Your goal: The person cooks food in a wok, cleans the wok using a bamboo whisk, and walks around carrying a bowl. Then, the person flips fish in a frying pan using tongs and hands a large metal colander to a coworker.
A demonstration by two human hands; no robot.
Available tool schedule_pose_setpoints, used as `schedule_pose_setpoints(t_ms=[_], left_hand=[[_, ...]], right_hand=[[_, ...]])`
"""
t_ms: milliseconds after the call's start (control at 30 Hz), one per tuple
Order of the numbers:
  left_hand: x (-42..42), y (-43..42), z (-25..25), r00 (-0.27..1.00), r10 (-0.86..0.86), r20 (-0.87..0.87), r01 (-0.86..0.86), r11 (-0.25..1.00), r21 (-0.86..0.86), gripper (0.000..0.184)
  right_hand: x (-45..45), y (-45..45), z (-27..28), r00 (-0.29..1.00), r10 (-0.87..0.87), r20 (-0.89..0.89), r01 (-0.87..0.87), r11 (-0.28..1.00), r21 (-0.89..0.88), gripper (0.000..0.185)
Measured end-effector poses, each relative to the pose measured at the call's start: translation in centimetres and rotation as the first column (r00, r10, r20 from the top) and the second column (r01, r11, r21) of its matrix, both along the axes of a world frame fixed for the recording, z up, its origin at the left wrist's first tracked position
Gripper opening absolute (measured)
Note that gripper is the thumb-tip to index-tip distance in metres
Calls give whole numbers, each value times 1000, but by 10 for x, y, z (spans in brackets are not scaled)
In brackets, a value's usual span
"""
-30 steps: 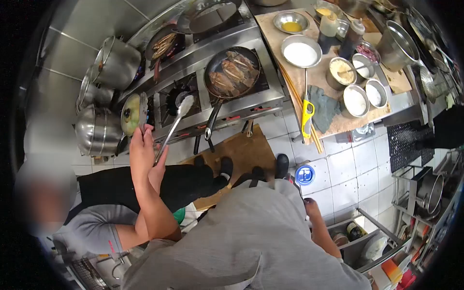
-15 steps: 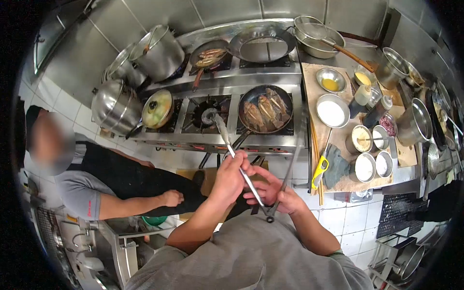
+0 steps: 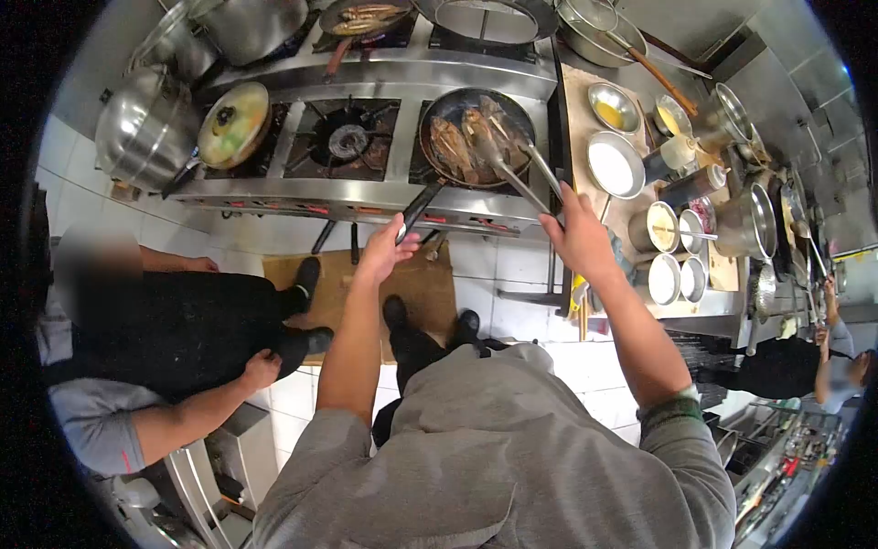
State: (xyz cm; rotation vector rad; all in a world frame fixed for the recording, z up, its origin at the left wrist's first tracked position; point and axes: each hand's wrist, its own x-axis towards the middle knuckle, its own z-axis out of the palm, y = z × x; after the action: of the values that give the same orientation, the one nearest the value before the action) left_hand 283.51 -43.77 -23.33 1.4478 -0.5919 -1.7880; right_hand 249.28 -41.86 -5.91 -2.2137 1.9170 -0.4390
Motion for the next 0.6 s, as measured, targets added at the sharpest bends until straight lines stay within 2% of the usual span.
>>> schedule_pose_setpoints(t_ms=[100,200,300,400,600], left_hand=[[-17,6,-3,996,80,39,-75,989,-125,41],[-33,11,9,990,125,68,-111,976,-186,36],[-46,15,17,973,174,154,-145,972,-185,36],[-52,15,17,952,175,250,-109,960,-258,41],[-55,16,19,900,173,400,-29,939,-342,48]], right_hand=[[17,-30,-4,964,96,-248,-59,987,150,68],[35,-54,-21,918,171,-358,-105,975,197,70],[52,-71,-25,902,189,-389,-114,972,207,68],[63,-79,-20,877,224,-425,-118,958,262,67],[68,-90,-27,864,196,-464,-89,966,241,69]])
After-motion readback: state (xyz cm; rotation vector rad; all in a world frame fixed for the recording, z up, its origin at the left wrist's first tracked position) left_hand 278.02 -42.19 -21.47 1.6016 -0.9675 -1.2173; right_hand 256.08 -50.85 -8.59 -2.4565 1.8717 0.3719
